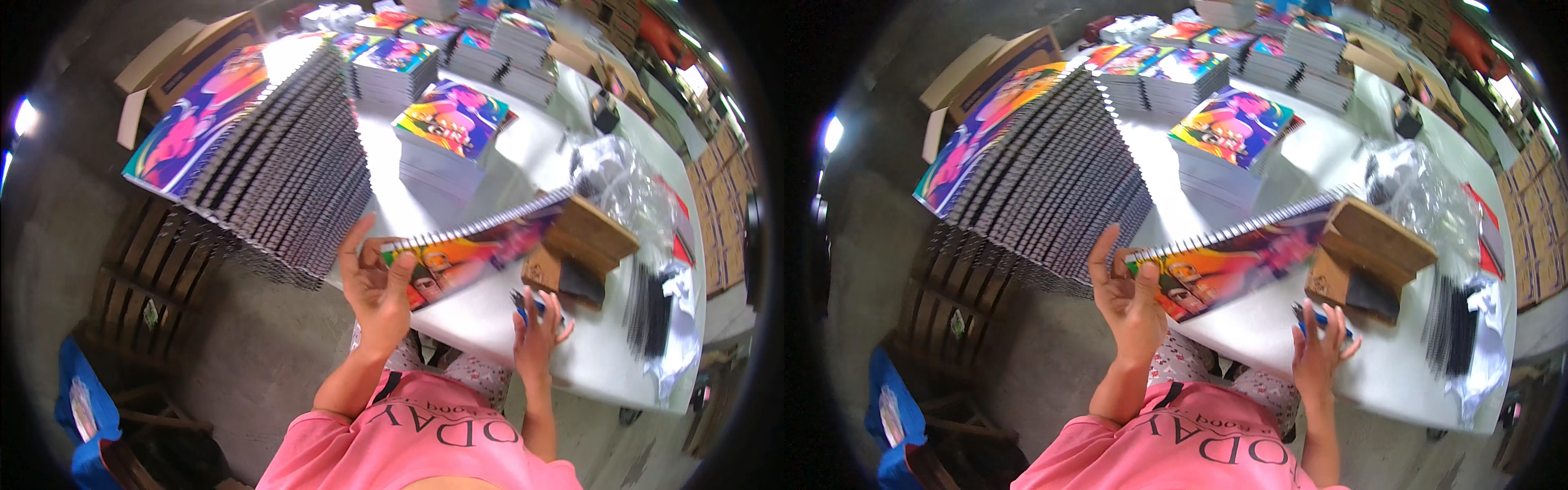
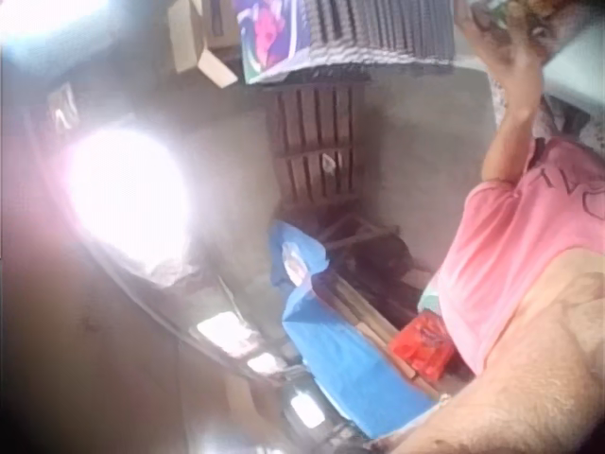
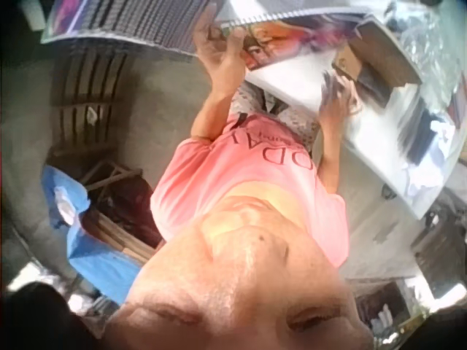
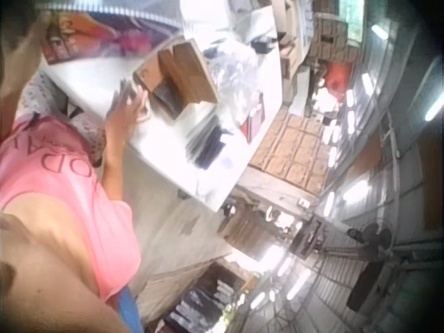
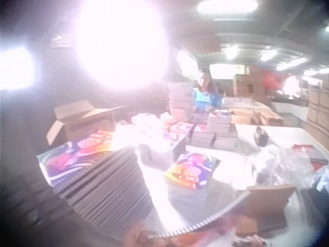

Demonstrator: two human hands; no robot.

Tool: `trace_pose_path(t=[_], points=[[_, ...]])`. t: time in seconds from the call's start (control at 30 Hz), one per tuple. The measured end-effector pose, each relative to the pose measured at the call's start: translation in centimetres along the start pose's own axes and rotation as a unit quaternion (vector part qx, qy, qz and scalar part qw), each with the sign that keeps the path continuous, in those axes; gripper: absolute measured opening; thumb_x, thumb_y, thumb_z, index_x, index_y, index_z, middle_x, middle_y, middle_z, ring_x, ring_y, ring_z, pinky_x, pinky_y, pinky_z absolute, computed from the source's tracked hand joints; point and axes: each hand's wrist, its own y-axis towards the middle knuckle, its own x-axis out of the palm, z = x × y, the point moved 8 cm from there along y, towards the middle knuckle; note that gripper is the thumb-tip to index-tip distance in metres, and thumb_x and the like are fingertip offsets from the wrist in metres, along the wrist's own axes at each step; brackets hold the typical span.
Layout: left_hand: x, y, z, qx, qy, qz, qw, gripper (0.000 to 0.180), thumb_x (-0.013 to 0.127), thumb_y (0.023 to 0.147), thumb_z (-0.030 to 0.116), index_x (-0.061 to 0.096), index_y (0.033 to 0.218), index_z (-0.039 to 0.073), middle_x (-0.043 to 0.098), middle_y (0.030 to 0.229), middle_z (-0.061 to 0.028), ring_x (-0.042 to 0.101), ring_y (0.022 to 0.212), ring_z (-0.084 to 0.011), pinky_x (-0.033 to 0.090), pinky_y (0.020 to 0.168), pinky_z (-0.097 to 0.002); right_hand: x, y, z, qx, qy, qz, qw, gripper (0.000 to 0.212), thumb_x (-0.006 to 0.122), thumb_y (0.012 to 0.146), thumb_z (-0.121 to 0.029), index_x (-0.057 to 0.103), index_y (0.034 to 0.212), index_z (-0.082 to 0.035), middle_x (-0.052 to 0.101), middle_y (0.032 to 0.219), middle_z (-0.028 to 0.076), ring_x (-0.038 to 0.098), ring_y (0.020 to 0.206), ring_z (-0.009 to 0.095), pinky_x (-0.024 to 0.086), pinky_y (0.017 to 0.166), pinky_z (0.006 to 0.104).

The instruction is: The person threads a wire spiral through the pre-punched holes of a notebook, uses pliers to trim and crimp the wire ends, and stacks the finished notebook onto a pile.

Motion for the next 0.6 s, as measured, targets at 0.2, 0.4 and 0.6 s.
trace_pose_path(t=[0.2, 0.4, 0.6], points=[[3.5, -0.2, 5.3, -0.014, -0.172, -0.086, 0.981, 0.04, 0.056, 0.086, -0.004, 0.037, 0.12, 0.005, 0.054, 0.105, -0.0127, 0.055, 0.097, -0.0163, 0.047, 0.083, -0.0275, -3.8, 5.6, 1.6, 0.097, 0.805, 0.201, 0.549, 0.084, 0.067, 0.082, -0.032, 0.016, 0.144, -0.008, 0.032, 0.142, 0.01, 0.036, 0.128, 0.025, 0.028, 0.106, 0.0407], [2.4, 2.5, 18.6, 0.334, 0.172, -0.113, 0.92, 0.041, 0.07, 0.081, 0.011, 0.046, 0.113, 0.001, 0.056, 0.109, -0.0145, 0.055, 0.1, -0.0188, 0.049, 0.077, -0.0301, -10.4, 15.7, -4.0, 0.066, 0.868, 0.091, 0.483, 0.055, 0.063, 0.085, -0.008, 0.036, 0.132, -0.002, 0.049, 0.126, 0.011, 0.052, 0.112, 0.02, 0.047, 0.091, 0.0331], [-6.1, 9.6, 25.9, 0.418, 0.242, 0.183, 0.857, 0.06, 0.055, 0.088, 0.046, 0.043, 0.128, 0.002, 0.051, 0.119, -0.0131, 0.045, 0.117, -0.0229, 0.029, 0.103, -0.0376, -19.8, 28.9, -15.2, -0.171, 0.819, 0.068, 0.543, 0.048, 0.065, 0.082, -0.004, 0.046, 0.126, 0.0, 0.056, 0.112, 0.01, 0.06, 0.095, 0.017, 0.051, 0.081, 0.0259]])
